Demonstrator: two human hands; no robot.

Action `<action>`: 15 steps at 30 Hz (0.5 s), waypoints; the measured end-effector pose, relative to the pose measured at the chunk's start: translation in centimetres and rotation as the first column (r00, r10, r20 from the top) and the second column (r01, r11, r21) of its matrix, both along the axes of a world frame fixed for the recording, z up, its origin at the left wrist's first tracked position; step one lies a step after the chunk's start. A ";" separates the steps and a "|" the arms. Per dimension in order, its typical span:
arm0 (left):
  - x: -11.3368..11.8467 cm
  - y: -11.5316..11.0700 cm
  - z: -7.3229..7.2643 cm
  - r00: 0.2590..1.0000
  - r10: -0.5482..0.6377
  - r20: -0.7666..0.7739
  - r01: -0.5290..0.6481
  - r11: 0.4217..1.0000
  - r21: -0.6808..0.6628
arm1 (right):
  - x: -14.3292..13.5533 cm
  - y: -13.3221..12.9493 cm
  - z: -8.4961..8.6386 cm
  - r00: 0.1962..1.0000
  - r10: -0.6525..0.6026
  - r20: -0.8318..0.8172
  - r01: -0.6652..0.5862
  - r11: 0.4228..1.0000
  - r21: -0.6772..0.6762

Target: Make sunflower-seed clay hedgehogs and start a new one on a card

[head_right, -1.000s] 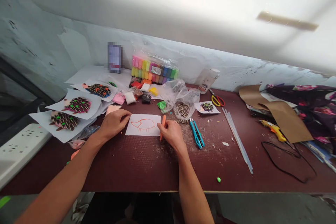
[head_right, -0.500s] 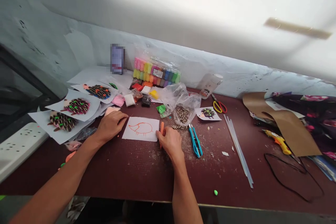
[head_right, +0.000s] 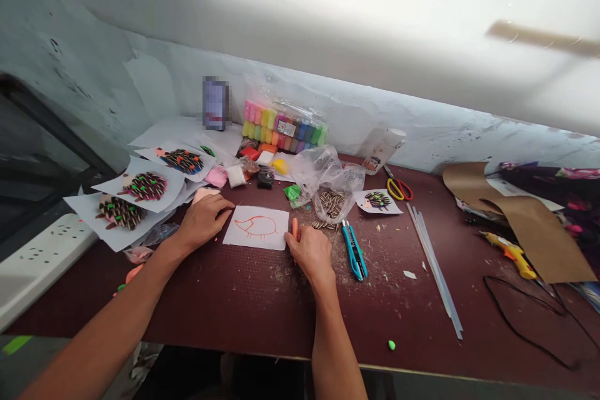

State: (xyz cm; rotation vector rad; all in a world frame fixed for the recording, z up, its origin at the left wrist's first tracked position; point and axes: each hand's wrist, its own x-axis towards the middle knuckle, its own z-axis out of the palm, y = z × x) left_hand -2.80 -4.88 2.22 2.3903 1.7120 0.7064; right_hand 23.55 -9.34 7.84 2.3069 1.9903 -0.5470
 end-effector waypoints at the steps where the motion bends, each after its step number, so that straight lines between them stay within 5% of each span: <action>1: 0.0 0.0 0.0 1.000 0.000 -0.001 0.000 1.000 -0.003 | 0.0 0.0 0.0 1.000 0.000 0.006 0.000 1.000 0.001; 15: 0.1 0.0 0.2 1.000 0.014 0.009 -0.014 1.000 -0.011 | -0.1 -0.1 0.1 0.998 -0.007 0.055 0.007 1.000 0.013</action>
